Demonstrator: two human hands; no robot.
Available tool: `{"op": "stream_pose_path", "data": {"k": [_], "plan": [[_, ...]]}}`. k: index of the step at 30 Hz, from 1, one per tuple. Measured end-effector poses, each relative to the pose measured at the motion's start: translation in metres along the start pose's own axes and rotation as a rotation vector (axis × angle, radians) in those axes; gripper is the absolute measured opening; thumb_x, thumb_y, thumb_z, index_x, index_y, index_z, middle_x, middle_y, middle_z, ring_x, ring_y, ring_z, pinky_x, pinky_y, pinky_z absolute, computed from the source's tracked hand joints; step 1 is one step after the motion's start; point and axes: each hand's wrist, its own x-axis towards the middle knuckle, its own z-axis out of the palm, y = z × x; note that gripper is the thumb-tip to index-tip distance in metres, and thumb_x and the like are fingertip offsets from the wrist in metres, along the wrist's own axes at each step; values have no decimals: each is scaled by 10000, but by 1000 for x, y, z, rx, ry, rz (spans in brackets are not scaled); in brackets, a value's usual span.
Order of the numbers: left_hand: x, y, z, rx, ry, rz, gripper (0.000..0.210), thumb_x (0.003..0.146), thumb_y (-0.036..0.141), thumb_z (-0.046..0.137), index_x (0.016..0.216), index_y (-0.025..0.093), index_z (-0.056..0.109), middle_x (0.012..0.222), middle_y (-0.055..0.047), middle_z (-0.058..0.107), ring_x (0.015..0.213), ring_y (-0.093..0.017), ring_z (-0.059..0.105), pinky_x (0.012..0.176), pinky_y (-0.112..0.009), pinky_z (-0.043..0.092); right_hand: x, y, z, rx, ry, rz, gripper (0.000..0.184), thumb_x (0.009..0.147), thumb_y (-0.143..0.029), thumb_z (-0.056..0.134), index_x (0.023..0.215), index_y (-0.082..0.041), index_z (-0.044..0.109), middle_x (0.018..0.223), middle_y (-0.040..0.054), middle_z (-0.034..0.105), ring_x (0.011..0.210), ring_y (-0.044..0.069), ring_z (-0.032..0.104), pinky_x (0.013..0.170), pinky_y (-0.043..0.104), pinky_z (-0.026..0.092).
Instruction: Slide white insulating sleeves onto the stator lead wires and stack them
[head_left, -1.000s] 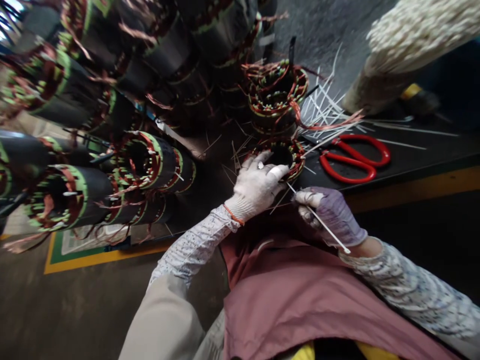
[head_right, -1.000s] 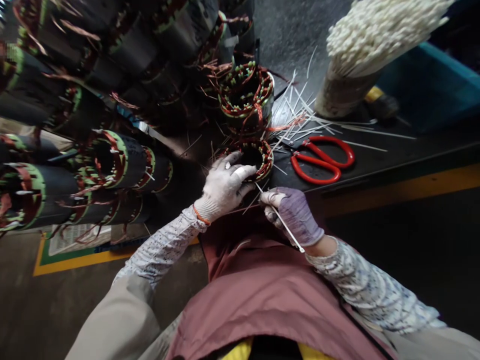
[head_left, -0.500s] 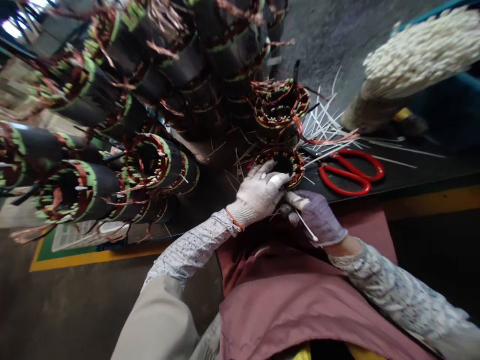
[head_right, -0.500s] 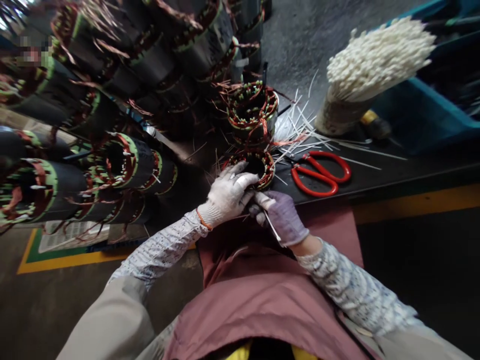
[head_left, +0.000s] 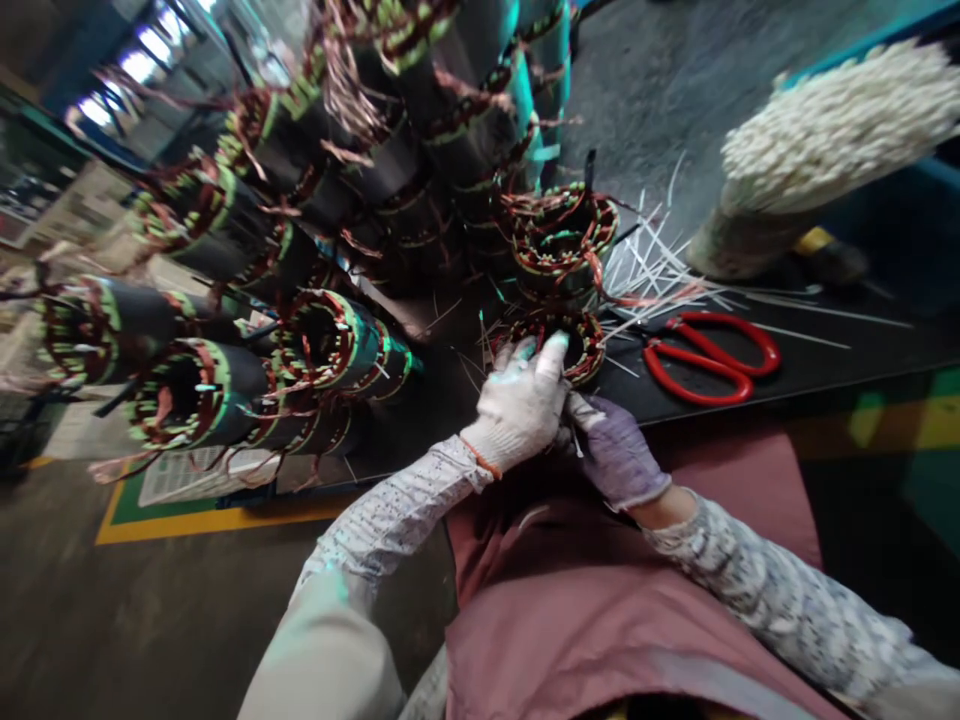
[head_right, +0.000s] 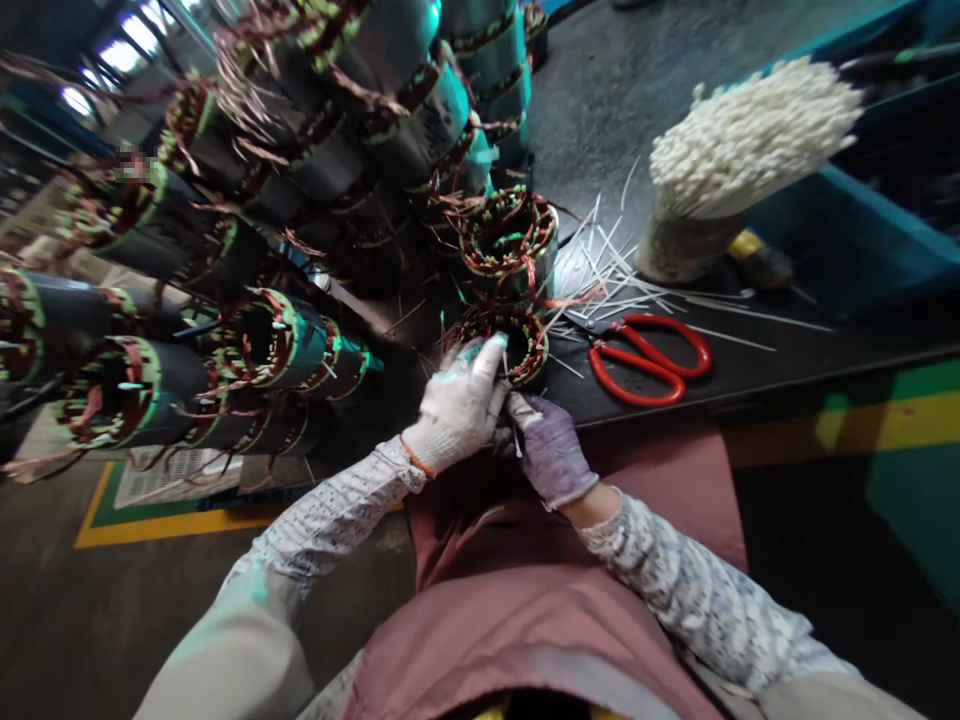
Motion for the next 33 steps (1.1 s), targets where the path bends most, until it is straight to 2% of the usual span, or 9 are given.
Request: {"op": "stream_pose_path", "data": {"k": [3,5,8,11,13,16,18,29,33], "plan": [[0,-2,5,-119,37,-50,495,964,231,625,1453,198,558,1299,-127,740,1323,-283,637,1187,-516,482,-7,0,-2,68,5,30,293,951,-407,558,825,-188,706,700,79,717,632,177,671,568,270,577],[-2,-5,13,-314,107,-94,463,982,213,608,1442,217,558,1239,-87,770,1240,-227,692,1159,-467,523,-20,2,-5,190,7,75,331,990,-425,498,1012,-185,725,781,70,755,576,154,668,519,259,564],[-5,-10,24,-470,222,-109,343,983,208,623,1324,210,658,1231,-75,774,1246,-204,695,1159,-439,528,-36,10,-13,308,-31,41,342,957,-390,582,1222,-217,709,1010,73,798,741,173,761,664,299,647],[-7,-12,27,-447,272,-58,198,949,214,696,1128,245,774,1199,-56,788,1279,-219,681,1240,-501,433,-36,13,-23,51,-28,-166,245,868,-341,702,1077,-244,783,1051,58,802,932,203,780,869,330,659],[-7,-14,26,-460,289,-18,150,930,217,731,1056,254,803,1156,-55,801,1244,-217,702,1241,-498,424,-28,8,-29,-96,8,-223,204,863,-379,720,1001,-253,800,966,49,806,827,196,775,794,313,662],[-8,-18,23,-478,288,18,114,919,240,756,1013,247,820,1146,-77,802,1209,-220,722,1190,-465,476,-11,-10,-34,-110,-23,-106,285,905,-487,674,924,-233,801,753,37,767,511,143,638,507,275,560],[-9,-20,22,-457,268,30,109,919,249,758,1005,254,824,1141,-82,802,1209,-226,723,1183,-469,479,0,-23,-35,-119,-72,-33,337,887,-531,679,846,-219,800,649,29,715,453,122,552,439,259,460],[-8,-34,36,-583,365,181,116,934,253,738,1013,271,821,1008,-58,828,1168,-235,745,1212,-493,419,16,-33,-33,-281,-154,34,375,828,-534,654,816,-192,806,620,37,686,537,139,571,518,259,432],[-8,-36,35,-581,320,201,168,925,201,732,1048,282,813,1019,-49,829,1223,-237,721,1232,-500,390,21,-34,-34,-295,-236,114,517,818,-674,629,723,-181,750,600,45,671,500,136,547,492,263,397]]}}
